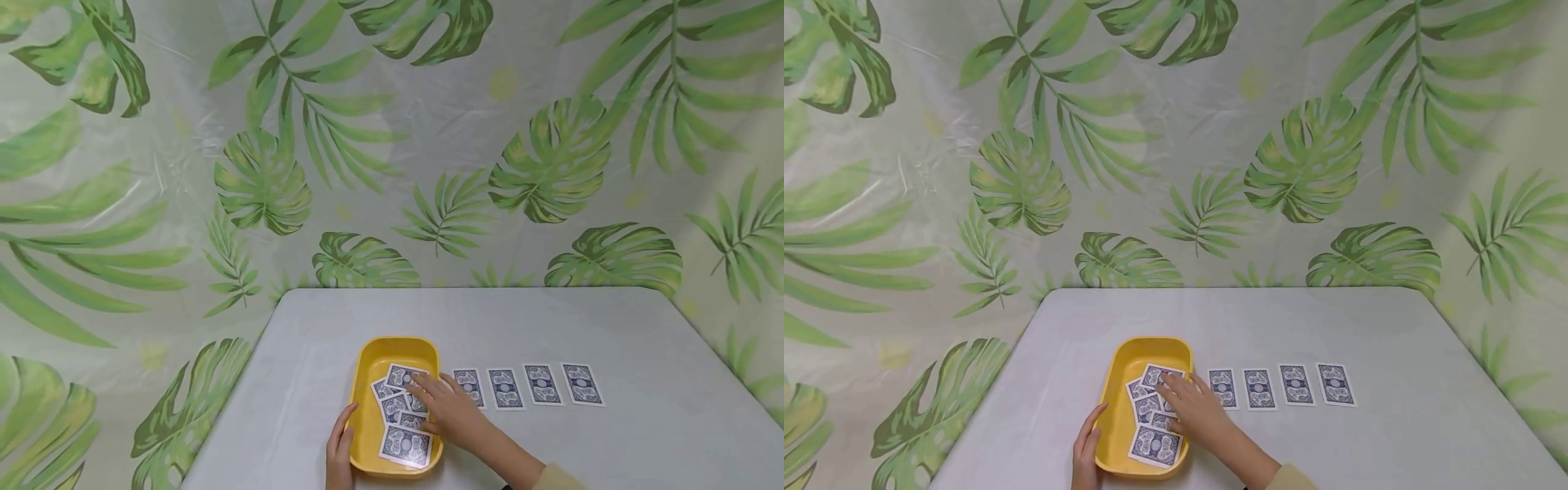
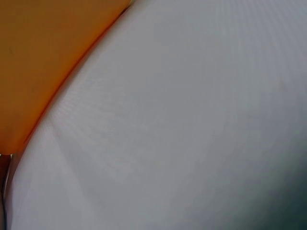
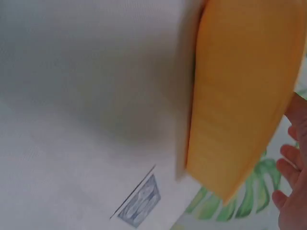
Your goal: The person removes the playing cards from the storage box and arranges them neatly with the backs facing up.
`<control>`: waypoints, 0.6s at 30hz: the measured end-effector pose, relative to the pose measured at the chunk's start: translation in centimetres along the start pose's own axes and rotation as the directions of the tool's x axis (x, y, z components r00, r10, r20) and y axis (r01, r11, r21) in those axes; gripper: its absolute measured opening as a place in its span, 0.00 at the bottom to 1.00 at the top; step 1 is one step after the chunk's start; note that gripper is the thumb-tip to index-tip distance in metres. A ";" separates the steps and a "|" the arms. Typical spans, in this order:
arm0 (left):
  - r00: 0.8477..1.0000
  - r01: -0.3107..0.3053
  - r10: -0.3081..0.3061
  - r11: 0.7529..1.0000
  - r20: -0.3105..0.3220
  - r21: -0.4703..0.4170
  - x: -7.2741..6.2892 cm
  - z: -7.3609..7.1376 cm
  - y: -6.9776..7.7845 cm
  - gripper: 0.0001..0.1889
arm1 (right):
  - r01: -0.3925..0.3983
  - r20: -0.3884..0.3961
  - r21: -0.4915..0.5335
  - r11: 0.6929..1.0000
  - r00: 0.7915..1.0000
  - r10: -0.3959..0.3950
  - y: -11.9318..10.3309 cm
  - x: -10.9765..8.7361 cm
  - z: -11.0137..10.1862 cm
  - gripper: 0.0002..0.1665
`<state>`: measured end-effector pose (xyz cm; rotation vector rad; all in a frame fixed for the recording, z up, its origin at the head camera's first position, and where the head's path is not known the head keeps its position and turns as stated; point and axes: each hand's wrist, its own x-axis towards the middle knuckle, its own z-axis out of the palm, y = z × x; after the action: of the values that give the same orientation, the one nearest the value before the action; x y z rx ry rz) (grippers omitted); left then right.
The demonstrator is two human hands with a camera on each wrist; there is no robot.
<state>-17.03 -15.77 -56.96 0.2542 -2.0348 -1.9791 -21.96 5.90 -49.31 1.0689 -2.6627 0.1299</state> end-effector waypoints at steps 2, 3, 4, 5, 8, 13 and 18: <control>1.000 -0.014 0.014 1.000 0.006 0.003 0.1 0.0 -0.1 0.18 | 0.070 0.057 -0.029 0.997 0.996 -0.069 -0.8 0.3 0.1 0.41; 1.000 -0.023 0.023 1.000 0.011 0.004 0.1 -0.1 -0.2 0.18 | 0.105 0.084 -0.046 0.993 0.991 -0.101 -1.2 0.5 0.2 0.41; 0.999 -0.037 0.037 0.999 0.015 0.002 0.1 -0.1 -0.2 0.18 | 0.140 0.114 -0.069 0.988 0.985 -0.131 -1.5 0.7 0.2 0.41; 0.999 -0.048 0.048 0.999 0.016 0.004 0.2 -0.1 -0.3 0.18 | 0.171 0.143 -0.092 0.981 0.977 -0.157 -1.8 0.9 0.2 0.41; 0.997 -0.081 0.081 0.997 0.006 0.008 0.3 -0.1 -0.3 0.18 | 0.263 0.200 -0.152 0.953 0.952 -0.231 -2.3 1.6 0.3 0.42; 0.995 -0.097 0.097 0.995 0.006 0.007 0.5 -0.1 -0.3 0.18 | 0.362 0.276 -0.174 0.916 0.911 -0.307 -2.6 2.4 0.6 0.43; 0.996 -0.081 0.080 0.997 0.023 0.010 0.2 -0.1 -0.4 0.18 | 0.433 0.318 -0.201 0.879 0.877 -0.360 -2.9 2.6 1.5 0.43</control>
<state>-17.23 -15.96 -57.31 0.1504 -2.0371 -1.9314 -22.12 1.77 -50.09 1.6072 -2.5082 -0.4789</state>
